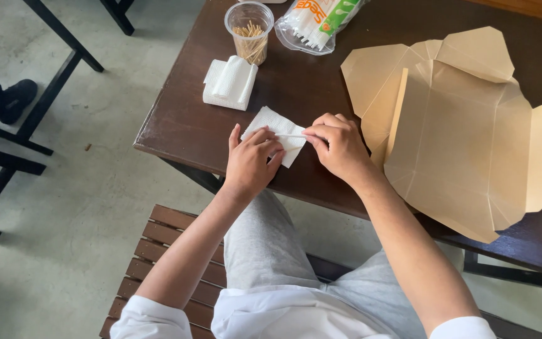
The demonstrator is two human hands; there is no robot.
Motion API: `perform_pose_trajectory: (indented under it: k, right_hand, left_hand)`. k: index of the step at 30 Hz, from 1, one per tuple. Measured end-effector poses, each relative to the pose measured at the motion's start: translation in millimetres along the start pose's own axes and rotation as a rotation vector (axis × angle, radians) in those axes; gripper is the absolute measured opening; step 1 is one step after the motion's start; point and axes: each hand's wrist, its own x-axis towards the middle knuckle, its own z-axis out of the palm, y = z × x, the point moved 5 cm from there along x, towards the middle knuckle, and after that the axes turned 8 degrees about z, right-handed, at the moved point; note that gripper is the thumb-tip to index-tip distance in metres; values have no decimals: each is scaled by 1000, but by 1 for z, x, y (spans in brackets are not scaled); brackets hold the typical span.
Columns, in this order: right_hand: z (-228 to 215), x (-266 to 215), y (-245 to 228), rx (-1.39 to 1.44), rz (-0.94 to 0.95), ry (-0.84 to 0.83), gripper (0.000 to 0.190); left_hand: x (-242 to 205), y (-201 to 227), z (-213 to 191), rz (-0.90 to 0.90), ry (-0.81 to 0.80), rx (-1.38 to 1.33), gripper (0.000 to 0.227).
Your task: The person wraps a plastic spoon in a paper napkin and places it inside a flat cardboard takeout box. They then fold the box along its creases to form a three-dimensional container, tucking the flaps to secure the shape.
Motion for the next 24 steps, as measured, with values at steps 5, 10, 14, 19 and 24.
perform_pose_trajectory:
  k: [5,10,14,19,24]
  right_hand:
    - [6,-1,0,2,-73,51,4]
    - [7,-2,-10,-9,-124,86,6]
    - [20,1,-14,-61,-190,76,6]
    - [27,2,-14,-82,-210,45,6]
    - [25,2,-16,-45,-190,-25,5]
  left_hand:
    - [-9,-1,-21,17,324,-96,13]
    - [-24,4,-52,36,526,-152,15]
    - [-27,14,-43,148,372,-60,6]
    - [-25,8,-30,186,262,-14,7]
    - [-26,9,-30,156,215,8,12]
